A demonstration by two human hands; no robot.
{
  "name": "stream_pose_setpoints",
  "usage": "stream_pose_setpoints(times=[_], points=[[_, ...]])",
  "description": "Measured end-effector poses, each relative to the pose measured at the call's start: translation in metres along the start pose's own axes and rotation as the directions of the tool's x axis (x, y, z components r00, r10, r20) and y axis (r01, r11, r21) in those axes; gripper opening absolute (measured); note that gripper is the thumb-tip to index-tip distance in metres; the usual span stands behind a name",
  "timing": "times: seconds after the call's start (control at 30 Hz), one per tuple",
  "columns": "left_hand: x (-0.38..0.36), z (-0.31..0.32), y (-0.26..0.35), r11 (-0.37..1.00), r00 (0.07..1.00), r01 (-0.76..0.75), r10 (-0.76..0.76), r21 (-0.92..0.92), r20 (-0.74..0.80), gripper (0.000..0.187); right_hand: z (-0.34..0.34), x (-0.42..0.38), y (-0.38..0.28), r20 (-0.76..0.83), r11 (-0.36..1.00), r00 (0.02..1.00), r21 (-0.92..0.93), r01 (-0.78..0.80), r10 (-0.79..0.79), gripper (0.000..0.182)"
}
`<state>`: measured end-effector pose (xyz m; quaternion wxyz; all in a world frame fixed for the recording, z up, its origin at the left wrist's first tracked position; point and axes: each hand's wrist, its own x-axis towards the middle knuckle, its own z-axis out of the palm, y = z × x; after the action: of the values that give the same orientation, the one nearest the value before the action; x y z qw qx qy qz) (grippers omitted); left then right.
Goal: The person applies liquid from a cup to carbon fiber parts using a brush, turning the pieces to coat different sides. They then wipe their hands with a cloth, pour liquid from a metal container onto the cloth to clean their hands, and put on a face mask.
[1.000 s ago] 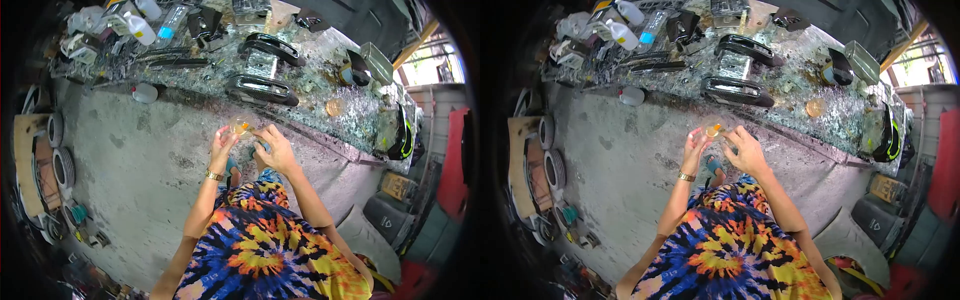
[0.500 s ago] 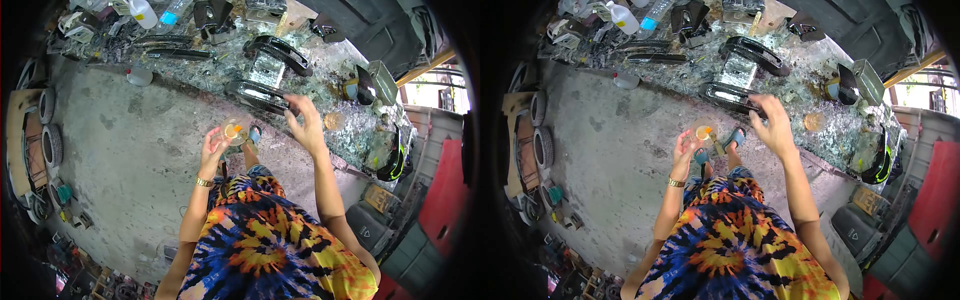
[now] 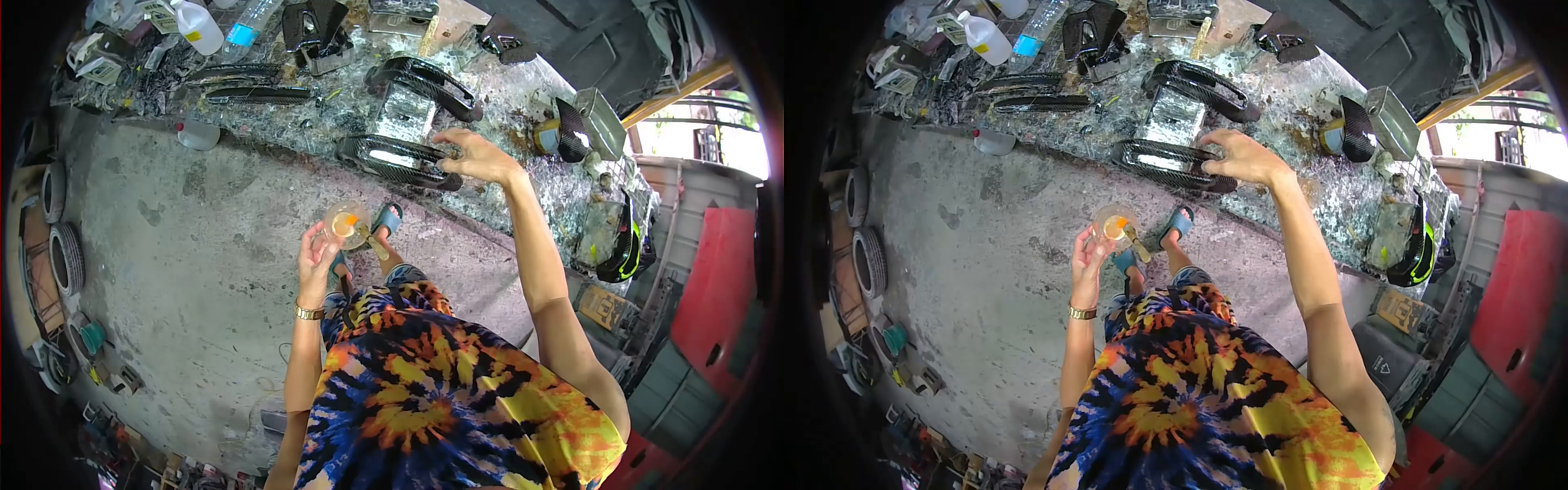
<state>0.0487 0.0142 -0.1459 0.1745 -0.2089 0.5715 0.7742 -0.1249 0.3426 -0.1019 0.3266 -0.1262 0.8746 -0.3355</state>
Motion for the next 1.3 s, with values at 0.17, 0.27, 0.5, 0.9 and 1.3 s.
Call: stream_pose_setpoints(times=[0.17,0.27,0.5,0.9,1.3], points=[[0.005,-0.002,-0.003,1.0,1.0,-0.004,0.004,0.017,-0.008,0.059,-0.001,0.015,0.009,0.044,0.991,0.997,-0.114,0.067,-0.062,0.053],[0.003,0.0,0.002,1.0,0.999,-0.021,0.022,0.013,-0.048,0.058,-0.001,0.021,-0.002,0.078,0.962,0.987,-0.225,0.151,-0.137,0.05],[0.005,0.002,0.003,0.998,0.999,-0.039,0.038,-0.058,-0.024,0.053,-0.001,0.017,-0.015,-0.052,0.98,0.98,-0.07,0.186,-0.19,0.041],[0.008,0.002,0.008,0.997,0.998,-0.059,0.057,-0.044,-0.04,0.054,-0.016,0.011,-0.015,-0.054,0.985,0.989,0.098,0.142,-0.137,0.041],[0.014,0.004,0.014,0.994,0.998,-0.059,0.056,-0.091,-0.043,0.052,-0.017,0.015,-0.001,-0.109,0.984,0.987,0.124,0.13,-0.117,0.039]])
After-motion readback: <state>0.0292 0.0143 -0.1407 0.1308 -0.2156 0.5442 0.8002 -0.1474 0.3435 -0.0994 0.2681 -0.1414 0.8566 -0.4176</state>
